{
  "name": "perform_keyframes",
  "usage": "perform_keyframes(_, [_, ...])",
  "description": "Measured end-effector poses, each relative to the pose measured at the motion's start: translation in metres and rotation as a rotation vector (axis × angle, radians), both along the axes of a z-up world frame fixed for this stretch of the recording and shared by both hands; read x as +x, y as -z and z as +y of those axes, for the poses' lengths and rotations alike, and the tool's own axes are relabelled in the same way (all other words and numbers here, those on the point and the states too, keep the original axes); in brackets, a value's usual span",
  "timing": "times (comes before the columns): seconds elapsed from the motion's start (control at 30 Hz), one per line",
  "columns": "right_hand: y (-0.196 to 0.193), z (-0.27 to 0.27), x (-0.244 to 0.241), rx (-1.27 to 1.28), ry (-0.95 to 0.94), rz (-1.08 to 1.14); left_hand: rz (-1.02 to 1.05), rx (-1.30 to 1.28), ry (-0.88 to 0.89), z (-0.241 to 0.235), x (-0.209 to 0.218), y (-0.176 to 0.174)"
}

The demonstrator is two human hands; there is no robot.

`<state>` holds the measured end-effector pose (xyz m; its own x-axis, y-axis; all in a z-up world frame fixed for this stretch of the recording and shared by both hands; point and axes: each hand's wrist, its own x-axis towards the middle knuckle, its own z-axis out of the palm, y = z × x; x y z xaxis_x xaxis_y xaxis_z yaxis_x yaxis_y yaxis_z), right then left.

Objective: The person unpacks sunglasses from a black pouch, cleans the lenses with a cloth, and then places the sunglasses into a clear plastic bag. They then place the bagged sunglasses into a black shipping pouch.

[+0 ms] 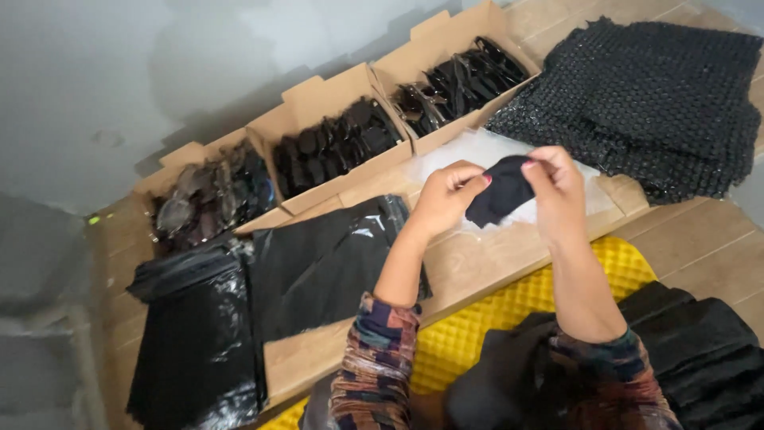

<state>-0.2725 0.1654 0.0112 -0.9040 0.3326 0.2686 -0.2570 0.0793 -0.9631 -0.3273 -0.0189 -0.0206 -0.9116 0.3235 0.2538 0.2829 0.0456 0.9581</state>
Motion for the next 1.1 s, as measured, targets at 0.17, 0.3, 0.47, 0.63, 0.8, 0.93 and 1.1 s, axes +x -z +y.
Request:
perform_keyframes(0.17, [0.002,0.003,-0.010,-0.177,-0.034,-0.106,-0.167,0.163,0.028,0.021,-0.012,-0.014])
perform_keyframes(0.3, [0.043,0.031,-0.019,-0.095,0.058,-0.025,-0.272,0.260,0.001,0.035,-0.010,0.007])
perform_keyframes(0.47, [0.041,0.053,-0.005,-0.395,-0.028,-0.046,-0.399,0.319,0.009,0.026,-0.017,0.013])
perform_keyframes(0.63, [0.051,0.077,0.003,-0.909,-0.094,-0.143,-0.440,0.261,0.070,0.025,-0.008,-0.004])
perform_keyframes(0.8, [0.022,0.075,0.010,-1.155,-0.159,-0.099,-0.387,0.353,-0.018,0.020,-0.002,-0.019])
perform_keyframes(0.93, [0.011,0.050,0.012,-1.002,-0.132,-0.084,-0.403,0.405,-0.063,0.023,-0.006,-0.014])
perform_keyframes(1.1, [0.031,0.026,0.012,-0.802,0.148,-0.154,-0.374,0.391,-0.092,0.023,-0.010,0.004])
